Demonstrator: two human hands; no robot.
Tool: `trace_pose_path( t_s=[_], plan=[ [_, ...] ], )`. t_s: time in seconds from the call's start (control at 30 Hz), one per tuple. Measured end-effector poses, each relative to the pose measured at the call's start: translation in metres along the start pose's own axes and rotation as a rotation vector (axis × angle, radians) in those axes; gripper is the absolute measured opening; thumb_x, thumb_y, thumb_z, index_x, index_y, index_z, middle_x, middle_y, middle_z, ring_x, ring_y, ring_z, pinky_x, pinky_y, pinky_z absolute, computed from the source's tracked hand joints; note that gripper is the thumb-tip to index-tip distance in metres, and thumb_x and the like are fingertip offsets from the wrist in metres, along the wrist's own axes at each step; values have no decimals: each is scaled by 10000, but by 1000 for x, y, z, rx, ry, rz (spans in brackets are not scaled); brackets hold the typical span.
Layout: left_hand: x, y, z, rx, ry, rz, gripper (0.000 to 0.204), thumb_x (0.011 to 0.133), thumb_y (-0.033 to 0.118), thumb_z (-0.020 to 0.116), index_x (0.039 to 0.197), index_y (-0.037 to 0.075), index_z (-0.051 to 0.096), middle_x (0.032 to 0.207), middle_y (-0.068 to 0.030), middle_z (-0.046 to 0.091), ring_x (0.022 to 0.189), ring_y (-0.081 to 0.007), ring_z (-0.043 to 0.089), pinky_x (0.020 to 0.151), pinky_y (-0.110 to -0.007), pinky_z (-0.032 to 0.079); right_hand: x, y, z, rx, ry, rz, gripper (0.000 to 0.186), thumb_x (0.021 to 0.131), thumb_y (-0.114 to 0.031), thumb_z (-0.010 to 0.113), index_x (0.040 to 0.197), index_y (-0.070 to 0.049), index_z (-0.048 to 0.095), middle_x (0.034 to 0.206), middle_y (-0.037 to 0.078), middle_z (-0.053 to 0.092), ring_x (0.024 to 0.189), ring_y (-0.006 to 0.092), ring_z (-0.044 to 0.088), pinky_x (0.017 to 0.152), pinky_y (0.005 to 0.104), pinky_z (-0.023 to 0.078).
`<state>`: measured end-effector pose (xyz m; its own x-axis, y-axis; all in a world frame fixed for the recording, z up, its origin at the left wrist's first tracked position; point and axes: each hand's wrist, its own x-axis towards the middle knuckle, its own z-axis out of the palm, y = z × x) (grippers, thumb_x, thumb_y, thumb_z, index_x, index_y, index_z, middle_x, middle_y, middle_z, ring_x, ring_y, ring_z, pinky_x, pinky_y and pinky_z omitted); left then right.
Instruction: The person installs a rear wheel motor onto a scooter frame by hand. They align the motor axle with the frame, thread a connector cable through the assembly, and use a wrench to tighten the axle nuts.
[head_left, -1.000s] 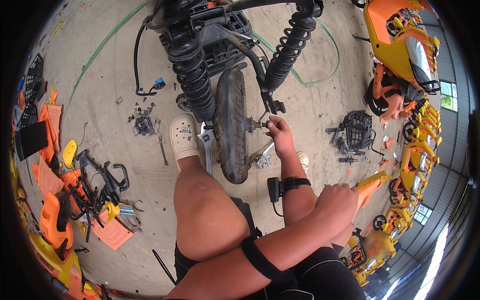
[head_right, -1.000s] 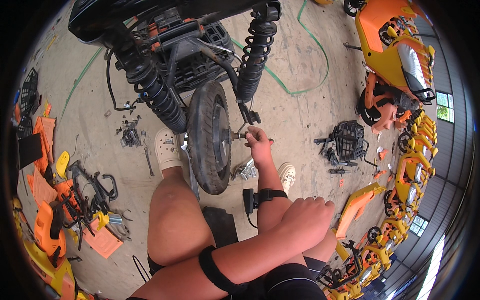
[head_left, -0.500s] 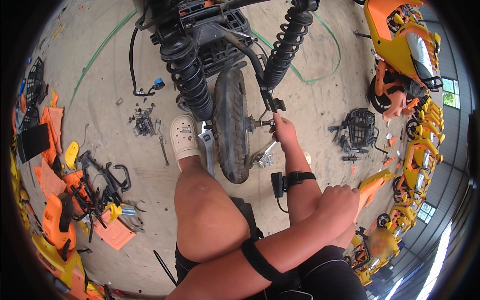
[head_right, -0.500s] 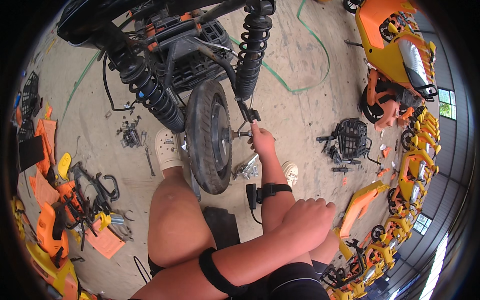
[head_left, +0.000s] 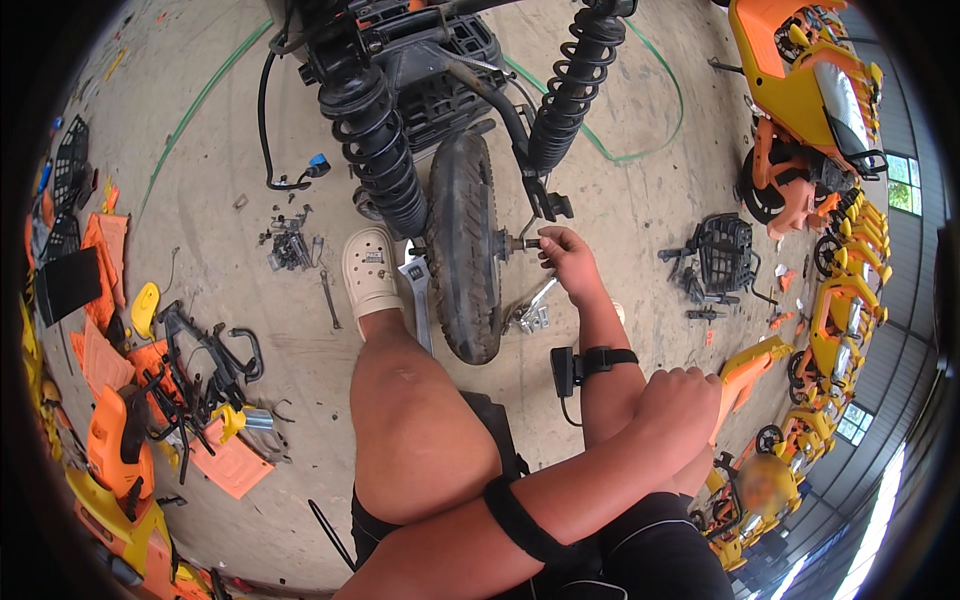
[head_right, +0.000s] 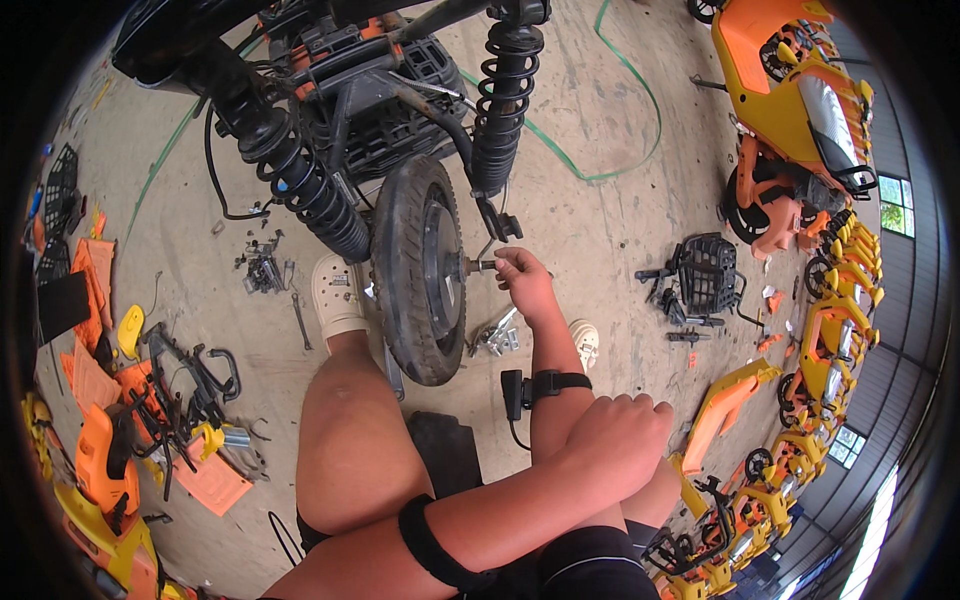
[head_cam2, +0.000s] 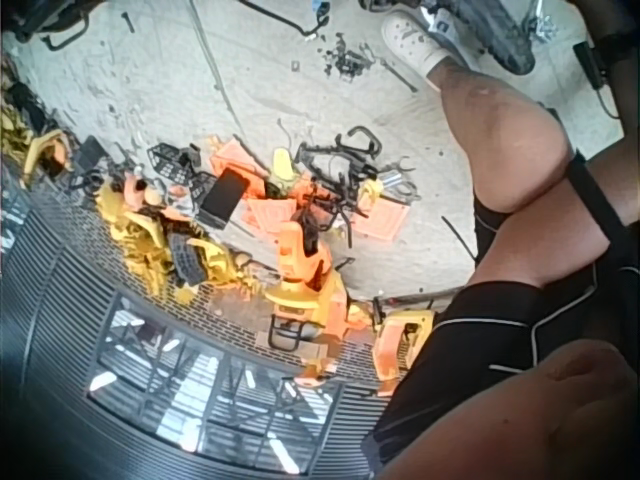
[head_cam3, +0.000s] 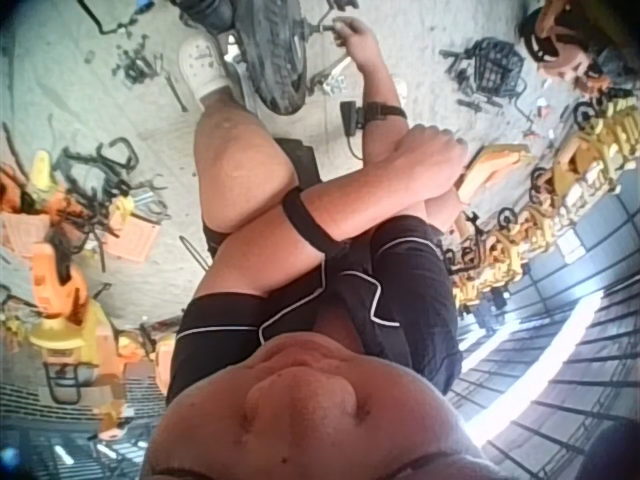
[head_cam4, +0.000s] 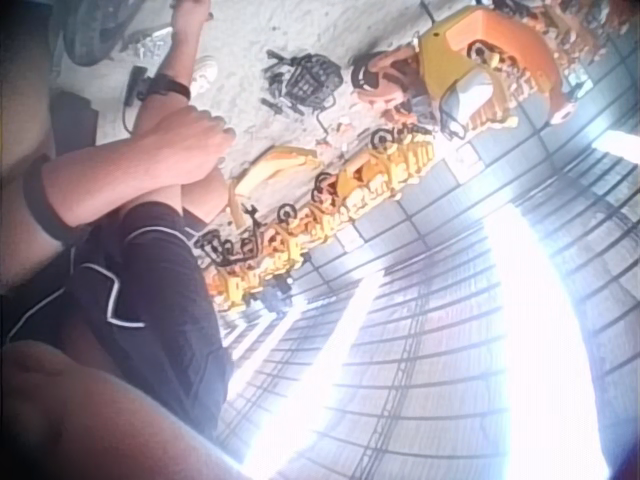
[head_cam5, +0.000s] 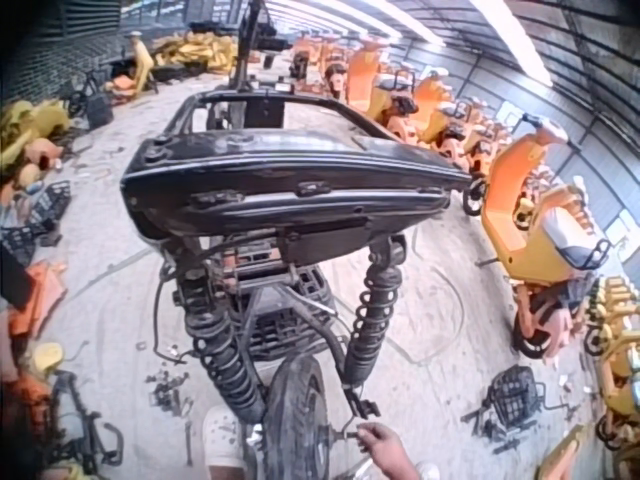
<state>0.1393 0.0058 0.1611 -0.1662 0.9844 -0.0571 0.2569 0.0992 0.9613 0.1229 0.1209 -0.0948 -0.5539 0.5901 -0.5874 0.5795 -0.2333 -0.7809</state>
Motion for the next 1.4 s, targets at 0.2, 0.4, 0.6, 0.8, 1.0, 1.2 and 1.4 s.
trace_pose_path(
  t_s=[0.2, 0.4, 0.6, 0.8, 1.0, 1.2, 1.4],
  plan=[
    [-1, 1, -1, 3, -2, 16, 105, 788, 82, 619, 873, 21, 604, 824, -128, 654, 752, -281, 675, 640, -400, 526, -5, 9, 1, 77, 29, -56, 326, 965, -74, 629, 1287, -37, 605, 1059, 85, 661, 849, 152, 640, 766, 308, 552],
    [-3, 1, -3, -2, -2, 16, 101, 800, 85, 611, 877, 20, 602, 830, -129, 655, 761, -288, 676, 656, -400, 527, -10, 6, 16, 258, 182, 33, 511, 990, -342, 600, 1384, -28, 508, 1228, 138, 610, 870, 179, 654, 698, 321, 541],
    [-3, 3, -6, -8, -35, 20, 107, 795, 80, 610, 880, 17, 601, 829, -132, 654, 760, -290, 676, 647, -402, 526, 15, -6, 7, -351, 188, 207, 590, 950, -583, 564, 1036, -16, 705, 740, 65, 682, 577, 153, 624, 521, 279, 480],
    [-2, 0, -10, -4, -24, 7, 110, 787, 74, 609, 882, 18, 600, 837, -134, 654, 768, -286, 675, 641, -399, 528, 4, -15, 8, -168, 101, 128, 328, 967, -310, 654, 1055, 3, 692, 798, 61, 679, 678, 141, 636, 624, 271, 517],
    [-3, 2, -10, -2, 5, 6, 116, 787, 81, 614, 888, 24, 601, 842, -126, 654, 775, -281, 674, 637, -396, 526, -1, -5, -6, 48, 15, 56, 287, 950, -100, 660, 1214, 10, 640, 1036, 98, 677, 864, 172, 651, 778, 295, 549],
    [-5, 3, -12, -6, -4, 6, 118, 796, 85, 611, 896, 24, 600, 844, -126, 656, 777, -282, 676, 641, -399, 523, -3, -4, 7, 172, 136, 17, 395, 959, -288, 664, 1217, 12, 641, 1031, 110, 682, 848, 189, 663, 789, 298, 547],
    [-6, 3, -10, -24, -1, 2, 101, 808, 84, 598, 889, 22, 597, 838, -131, 654, 769, -283, 677, 651, -402, 522, 2, -19, 12, -166, 126, 243, 413, 988, -418, 611, 1051, -12, 654, 777, 52, 648, 638, 128, 598, 577, 288, 476]
  ],
)
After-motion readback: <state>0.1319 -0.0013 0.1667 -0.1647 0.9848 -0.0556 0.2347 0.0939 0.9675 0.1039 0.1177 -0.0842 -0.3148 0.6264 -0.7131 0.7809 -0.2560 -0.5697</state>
